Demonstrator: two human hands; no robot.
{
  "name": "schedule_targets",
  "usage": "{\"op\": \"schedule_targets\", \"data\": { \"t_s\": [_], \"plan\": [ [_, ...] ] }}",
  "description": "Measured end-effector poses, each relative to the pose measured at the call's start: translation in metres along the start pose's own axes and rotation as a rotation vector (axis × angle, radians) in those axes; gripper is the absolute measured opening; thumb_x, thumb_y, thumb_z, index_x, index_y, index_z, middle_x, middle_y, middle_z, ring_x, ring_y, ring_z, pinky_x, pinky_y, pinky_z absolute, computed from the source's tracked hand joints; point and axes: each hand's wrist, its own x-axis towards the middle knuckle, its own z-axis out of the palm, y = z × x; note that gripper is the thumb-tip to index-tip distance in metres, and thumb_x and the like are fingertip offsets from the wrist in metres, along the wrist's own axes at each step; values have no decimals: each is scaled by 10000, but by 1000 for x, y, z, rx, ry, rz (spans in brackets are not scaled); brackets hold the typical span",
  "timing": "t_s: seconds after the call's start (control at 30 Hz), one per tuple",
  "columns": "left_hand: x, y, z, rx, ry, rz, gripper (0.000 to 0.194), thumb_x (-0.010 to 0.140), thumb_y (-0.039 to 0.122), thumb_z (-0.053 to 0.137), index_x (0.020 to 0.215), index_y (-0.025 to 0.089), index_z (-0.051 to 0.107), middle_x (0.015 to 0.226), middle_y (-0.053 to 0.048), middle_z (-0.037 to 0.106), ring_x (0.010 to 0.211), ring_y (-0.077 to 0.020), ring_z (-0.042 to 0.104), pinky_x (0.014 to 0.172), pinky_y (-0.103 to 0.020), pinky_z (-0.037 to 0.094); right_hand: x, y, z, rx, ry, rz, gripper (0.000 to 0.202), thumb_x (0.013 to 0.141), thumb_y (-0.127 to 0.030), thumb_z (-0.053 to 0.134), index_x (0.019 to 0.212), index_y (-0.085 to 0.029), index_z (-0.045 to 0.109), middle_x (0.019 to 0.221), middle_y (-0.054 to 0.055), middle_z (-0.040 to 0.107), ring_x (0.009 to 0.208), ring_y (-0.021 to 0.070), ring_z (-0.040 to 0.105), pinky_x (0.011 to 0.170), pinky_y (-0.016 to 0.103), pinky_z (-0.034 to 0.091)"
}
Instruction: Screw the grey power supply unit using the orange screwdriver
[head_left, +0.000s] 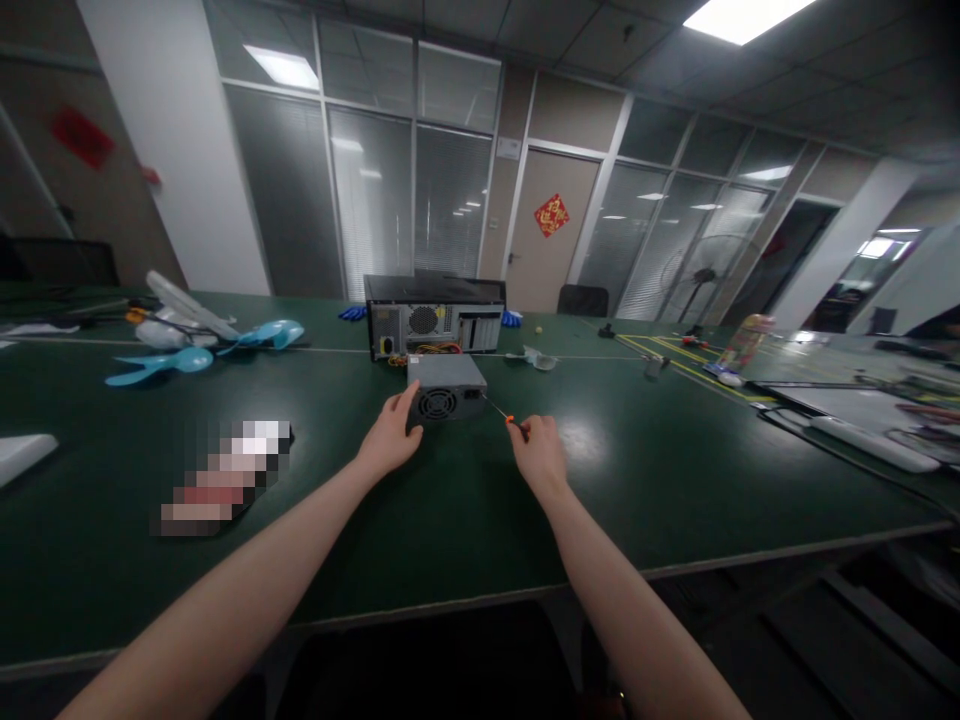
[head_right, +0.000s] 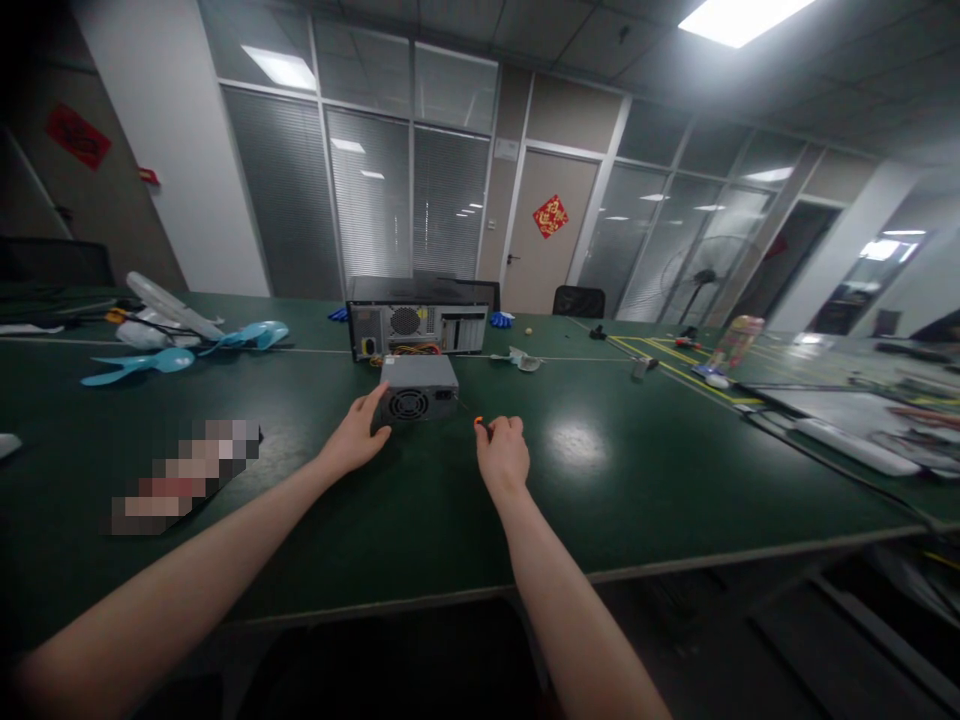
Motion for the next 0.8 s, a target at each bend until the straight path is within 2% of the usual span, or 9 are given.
{"op": "schedule_targets", "data": {
  "t_s": [0.1,0.33,0.8],
  "plan": [
    [0,0,0,3,5,7,700,767,292,496,1378,264,154,1311,-120,318,1163,-254,417,938,-403,362,-3,-3,-4,2,42,-10,189,783,-316,533,923,-195,493,927,27,488,704,121,517,598,229,345],
    [0,-2,1,11,17,21,708,761,295,500,1378,275,152,1298,-114,329,1164,-252,415,940,-404,358,-5,-8,-6,-25,84,-75,143,796,-183,473,935,-210,485,981,31,443,669,97,484,547,222,307],
    [0,1,-2,6,-3,3,696,767,303,492,1375,272,157,1305,-114,321,1155,-248,424,933,-397,365,-6,-7,-14,-88,31,33,132,816,-243,477,941,-207,502,946,42,456,660,114,509,529,242,294]
  ]
}}
